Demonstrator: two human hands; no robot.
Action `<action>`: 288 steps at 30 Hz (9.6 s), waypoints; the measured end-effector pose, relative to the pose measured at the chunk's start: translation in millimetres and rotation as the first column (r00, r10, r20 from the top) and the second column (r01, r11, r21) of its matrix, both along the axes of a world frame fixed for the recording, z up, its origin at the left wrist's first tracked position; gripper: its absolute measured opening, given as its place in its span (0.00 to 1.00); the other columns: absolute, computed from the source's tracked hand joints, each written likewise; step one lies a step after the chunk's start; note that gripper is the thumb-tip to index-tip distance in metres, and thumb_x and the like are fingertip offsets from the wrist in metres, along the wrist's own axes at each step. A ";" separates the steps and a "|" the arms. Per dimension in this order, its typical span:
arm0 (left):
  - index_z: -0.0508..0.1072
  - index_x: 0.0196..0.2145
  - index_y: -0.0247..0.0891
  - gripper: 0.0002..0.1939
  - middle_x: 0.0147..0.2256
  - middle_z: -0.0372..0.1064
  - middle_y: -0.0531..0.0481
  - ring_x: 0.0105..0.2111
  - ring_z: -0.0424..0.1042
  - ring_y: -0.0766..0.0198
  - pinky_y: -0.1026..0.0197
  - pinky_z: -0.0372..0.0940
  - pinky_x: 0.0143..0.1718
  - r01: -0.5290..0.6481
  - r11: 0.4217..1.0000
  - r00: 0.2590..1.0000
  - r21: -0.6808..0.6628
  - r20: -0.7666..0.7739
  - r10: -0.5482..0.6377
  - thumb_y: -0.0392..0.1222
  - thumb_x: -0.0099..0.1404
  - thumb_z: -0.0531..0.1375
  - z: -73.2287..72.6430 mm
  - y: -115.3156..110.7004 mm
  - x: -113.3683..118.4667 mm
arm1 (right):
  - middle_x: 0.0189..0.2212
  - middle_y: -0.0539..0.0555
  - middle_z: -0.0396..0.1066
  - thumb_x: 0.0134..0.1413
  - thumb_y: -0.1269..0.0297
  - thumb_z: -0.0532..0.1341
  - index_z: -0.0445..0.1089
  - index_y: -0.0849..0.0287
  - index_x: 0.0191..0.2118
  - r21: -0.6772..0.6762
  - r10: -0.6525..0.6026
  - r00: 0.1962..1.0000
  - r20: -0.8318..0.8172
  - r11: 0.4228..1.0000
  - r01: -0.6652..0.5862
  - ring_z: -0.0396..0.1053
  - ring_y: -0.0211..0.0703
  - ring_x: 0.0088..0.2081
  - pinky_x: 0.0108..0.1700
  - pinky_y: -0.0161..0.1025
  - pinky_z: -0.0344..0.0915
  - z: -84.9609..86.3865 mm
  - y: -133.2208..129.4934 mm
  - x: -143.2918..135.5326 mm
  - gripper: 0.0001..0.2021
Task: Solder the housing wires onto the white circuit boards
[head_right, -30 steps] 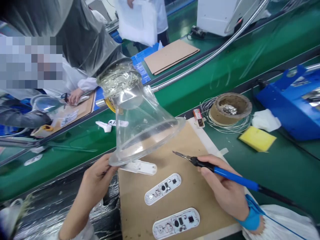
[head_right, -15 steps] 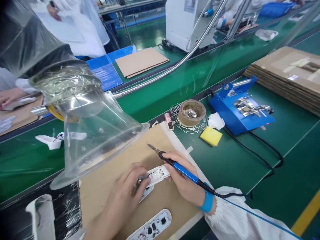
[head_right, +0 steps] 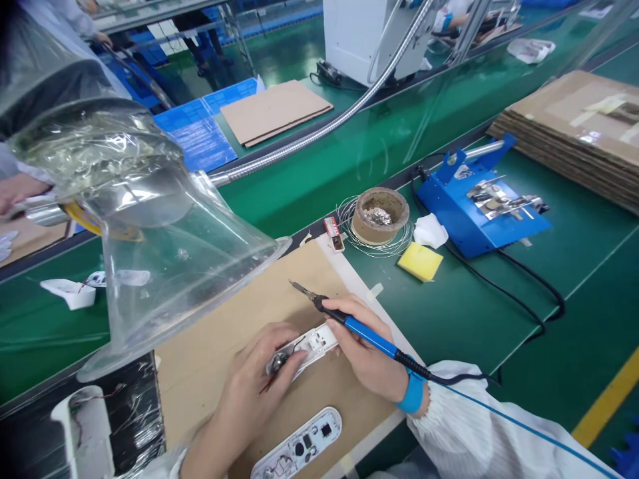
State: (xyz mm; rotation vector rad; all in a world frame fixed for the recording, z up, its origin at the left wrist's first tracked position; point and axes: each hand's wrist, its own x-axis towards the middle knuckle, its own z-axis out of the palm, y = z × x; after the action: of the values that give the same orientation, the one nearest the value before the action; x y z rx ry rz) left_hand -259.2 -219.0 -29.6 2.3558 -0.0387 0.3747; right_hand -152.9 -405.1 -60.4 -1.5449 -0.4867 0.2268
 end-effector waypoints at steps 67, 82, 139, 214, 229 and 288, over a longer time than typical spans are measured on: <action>0.71 0.47 0.39 0.16 0.61 0.61 0.31 0.57 0.69 0.38 0.39 0.77 0.45 -0.136 0.900 0.982 0.413 -0.063 0.178 0.22 0.67 0.61 -23.6 -11.3 -40.3 | 0.39 0.56 0.82 0.65 0.71 0.64 0.78 0.51 0.52 -0.068 0.078 0.994 0.073 0.995 -0.073 0.80 0.46 0.37 0.37 0.37 0.78 -3.2 -50.1 -20.3 0.13; 0.72 0.48 0.36 0.13 0.64 0.60 0.27 0.54 0.72 0.43 0.45 0.72 0.46 -0.093 0.872 0.987 0.481 -0.071 0.145 0.23 0.71 0.58 -19.3 -11.9 -40.6 | 0.36 0.57 0.79 0.65 0.70 0.62 0.77 0.53 0.51 -0.007 0.184 0.980 0.077 0.983 -0.184 0.78 0.51 0.37 0.38 0.47 0.77 -1.3 -43.7 -15.7 0.12; 0.68 0.45 0.38 0.13 0.62 0.63 0.29 0.55 0.71 0.41 0.49 0.65 0.42 -0.094 0.860 0.984 0.502 -0.083 0.156 0.22 0.70 0.58 -18.7 -14.6 -37.2 | 0.35 0.56 0.80 0.66 0.68 0.64 0.79 0.51 0.50 -0.004 0.065 0.994 0.086 0.998 -0.065 0.79 0.48 0.33 0.30 0.39 0.74 1.8 -43.2 -17.5 0.11; 0.70 0.34 0.41 0.09 0.59 0.64 0.37 0.63 0.68 0.45 0.35 0.70 0.59 -0.292 0.936 0.942 0.196 -0.112 0.317 0.34 0.75 0.58 -19.7 10.1 -33.2 | 0.36 0.54 0.84 0.60 0.74 0.65 0.79 0.55 0.44 -0.063 0.111 0.992 0.054 0.992 -0.108 0.83 0.44 0.34 0.33 0.33 0.79 11.4 -4.3 -12.6 0.10; 0.69 0.34 0.41 0.09 0.57 0.67 0.39 0.62 0.70 0.47 0.38 0.69 0.58 -0.315 0.933 0.940 0.175 -0.073 0.332 0.32 0.73 0.59 -19.7 7.6 -30.7 | 0.36 0.56 0.84 0.60 0.73 0.65 0.78 0.55 0.44 -0.084 0.119 0.991 0.059 0.990 -0.114 0.83 0.46 0.34 0.35 0.36 0.81 11.8 -4.6 -12.4 0.09; 0.70 0.36 0.42 0.08 0.56 0.68 0.40 0.60 0.71 0.47 0.41 0.69 0.55 -0.337 0.923 0.935 0.185 -0.047 0.351 0.34 0.74 0.59 -22.7 7.6 -31.3 | 0.37 0.52 0.84 0.58 0.75 0.66 0.80 0.53 0.46 -0.059 0.099 0.993 0.059 0.994 -0.096 0.81 0.37 0.32 0.33 0.27 0.77 8.6 -3.0 -13.7 0.13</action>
State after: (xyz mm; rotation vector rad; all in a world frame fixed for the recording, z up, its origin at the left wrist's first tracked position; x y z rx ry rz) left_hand -290.5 -211.4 -52.3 2.5504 0.4018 0.4611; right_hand -166.6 -408.1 -51.8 -1.5883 -0.6100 0.2709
